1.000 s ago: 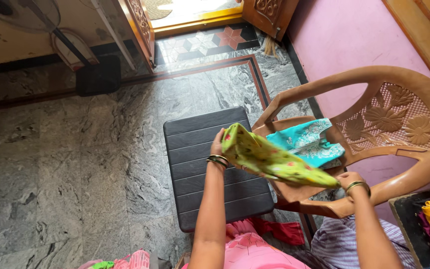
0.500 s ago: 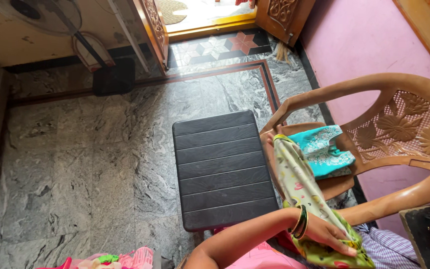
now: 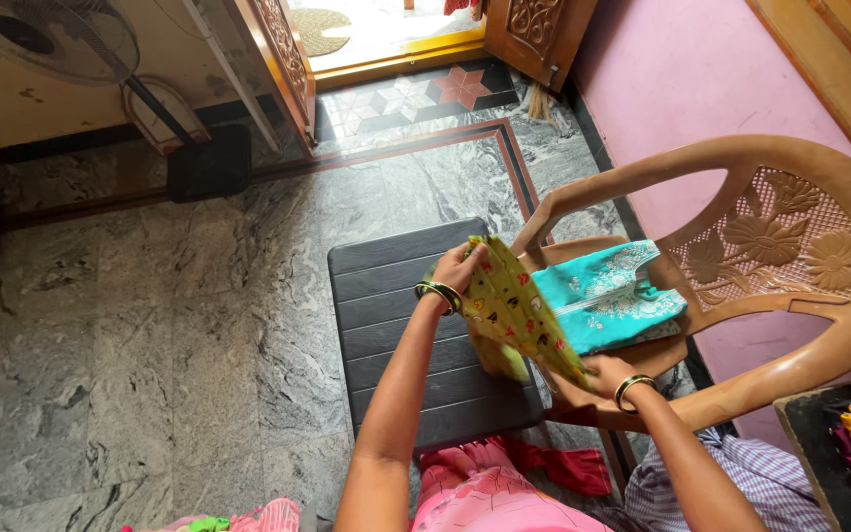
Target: The person folds several garments, including a dark blue pair of pants, a light green patterned cloth, and a red embroidered dress, placing each folded item on a chair. The person also briefly handles a red cloth from a pile of colorful fabrics.
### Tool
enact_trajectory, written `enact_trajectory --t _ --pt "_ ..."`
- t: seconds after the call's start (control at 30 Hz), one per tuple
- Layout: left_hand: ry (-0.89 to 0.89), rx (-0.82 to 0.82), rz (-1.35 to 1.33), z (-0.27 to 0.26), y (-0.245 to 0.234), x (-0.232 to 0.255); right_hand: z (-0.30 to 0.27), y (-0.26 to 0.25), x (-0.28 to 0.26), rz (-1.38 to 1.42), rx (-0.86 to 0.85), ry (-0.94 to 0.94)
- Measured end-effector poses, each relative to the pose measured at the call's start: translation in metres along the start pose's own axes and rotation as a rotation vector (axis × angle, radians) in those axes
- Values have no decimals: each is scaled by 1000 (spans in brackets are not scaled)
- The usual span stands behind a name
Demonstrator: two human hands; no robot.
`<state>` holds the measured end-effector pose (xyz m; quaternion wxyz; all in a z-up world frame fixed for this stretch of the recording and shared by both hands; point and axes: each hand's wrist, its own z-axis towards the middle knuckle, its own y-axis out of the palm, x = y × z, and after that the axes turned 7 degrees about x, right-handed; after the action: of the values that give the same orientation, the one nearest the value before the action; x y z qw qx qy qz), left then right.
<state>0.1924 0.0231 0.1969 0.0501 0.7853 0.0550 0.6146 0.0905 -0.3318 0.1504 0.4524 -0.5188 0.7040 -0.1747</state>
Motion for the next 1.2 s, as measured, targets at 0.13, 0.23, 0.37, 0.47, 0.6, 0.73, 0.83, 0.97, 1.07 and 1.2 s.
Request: enact_trajectory --t 0.13,0.23,0.37,0.47,0.6,0.73,0.83,0.97,1.07,1.2 --pt "119 -140 524 -13 28 3 -22 -45 -41 -145 346 -68" --pt "274 -329 748 -21 59 1 -23 -69 -108 133 719 -760" --pt "345 -296 775 -30 81 9 -17 -108 -183 307 309 -803" --pt "405 -89 570 -43 75 13 -14 -131 -207 214 171 -586" --pt "331 -149 669 -49 45 20 -15 -165 -204 78 233 -778" --pt "132 -468 806 -52 2 22 -22 -212 -184 166 77 -928" --pt "180 -542 1268 -51 -20 27 -28 -234 -168 510 -186 -755" --pt "103 -476 1633 -34 -26 55 -17 -234 -162 -136 151 -796" --pt "438 -165 1652 -17 -40 92 -2 -225 -166 -657 507 -520" --pt "838 157 1693 5 -46 132 15 -216 -169 -754 861 -490"
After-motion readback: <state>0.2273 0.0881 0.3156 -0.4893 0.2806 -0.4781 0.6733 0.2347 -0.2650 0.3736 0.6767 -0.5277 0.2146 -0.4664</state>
